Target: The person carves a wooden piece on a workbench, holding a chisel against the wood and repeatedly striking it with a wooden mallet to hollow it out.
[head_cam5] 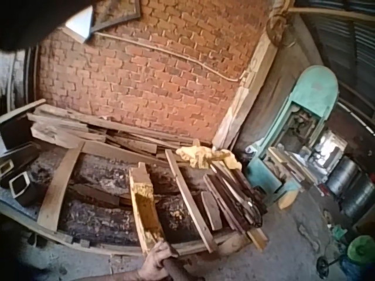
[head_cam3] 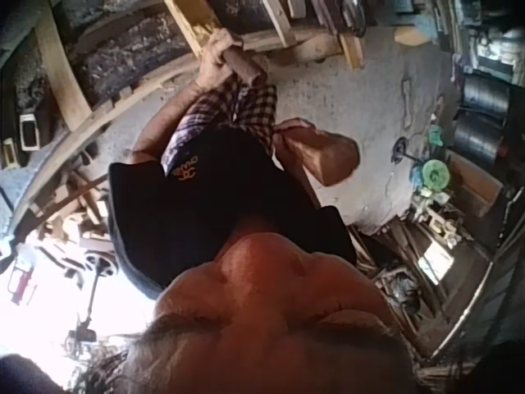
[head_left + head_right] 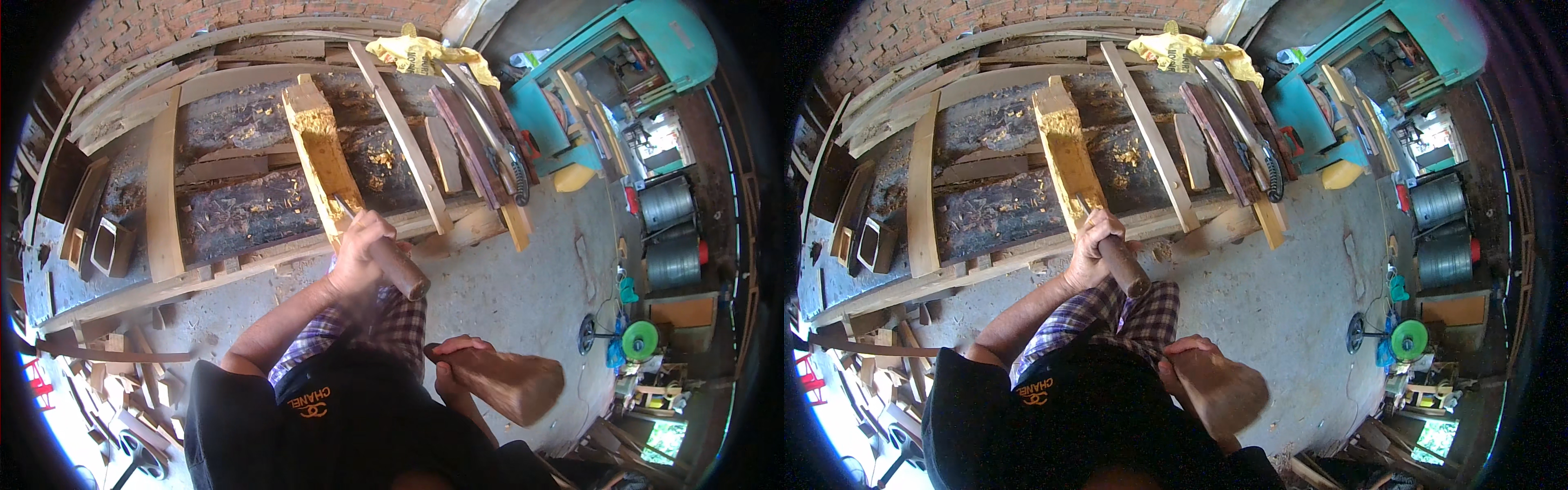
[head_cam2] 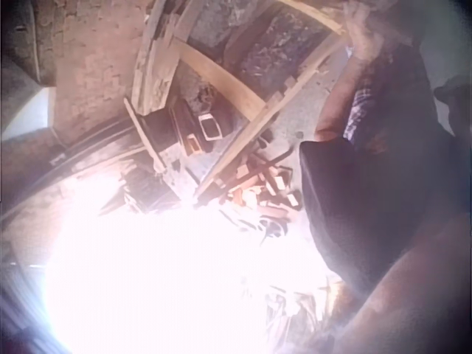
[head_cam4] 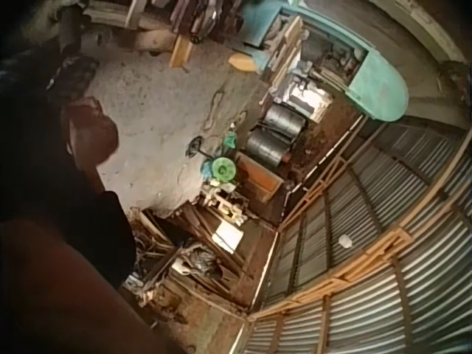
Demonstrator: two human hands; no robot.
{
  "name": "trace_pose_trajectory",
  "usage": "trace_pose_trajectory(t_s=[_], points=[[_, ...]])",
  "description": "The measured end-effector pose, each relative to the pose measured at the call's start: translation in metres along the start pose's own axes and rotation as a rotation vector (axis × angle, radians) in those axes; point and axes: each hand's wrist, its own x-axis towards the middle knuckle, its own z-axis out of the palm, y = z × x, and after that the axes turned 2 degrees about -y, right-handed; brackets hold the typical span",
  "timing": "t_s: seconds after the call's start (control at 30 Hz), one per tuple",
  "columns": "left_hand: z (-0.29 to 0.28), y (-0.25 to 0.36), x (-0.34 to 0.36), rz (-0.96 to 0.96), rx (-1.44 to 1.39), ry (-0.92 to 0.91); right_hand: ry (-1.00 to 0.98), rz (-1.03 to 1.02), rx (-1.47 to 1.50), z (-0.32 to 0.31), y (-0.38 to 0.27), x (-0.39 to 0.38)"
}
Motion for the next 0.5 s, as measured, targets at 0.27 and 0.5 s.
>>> trace_pose_trajectory(t_s=[0.27,0.5], points=[[-0.001,0.036,0.010,-0.031,-0.116,0.102,0.297,0.167,0.433,0.018,0.003,0.002],[-0.006,0.045,0.002,-0.027,-0.140,0.077,0.267,0.177,0.441,0.010,-0.001,0.001]])
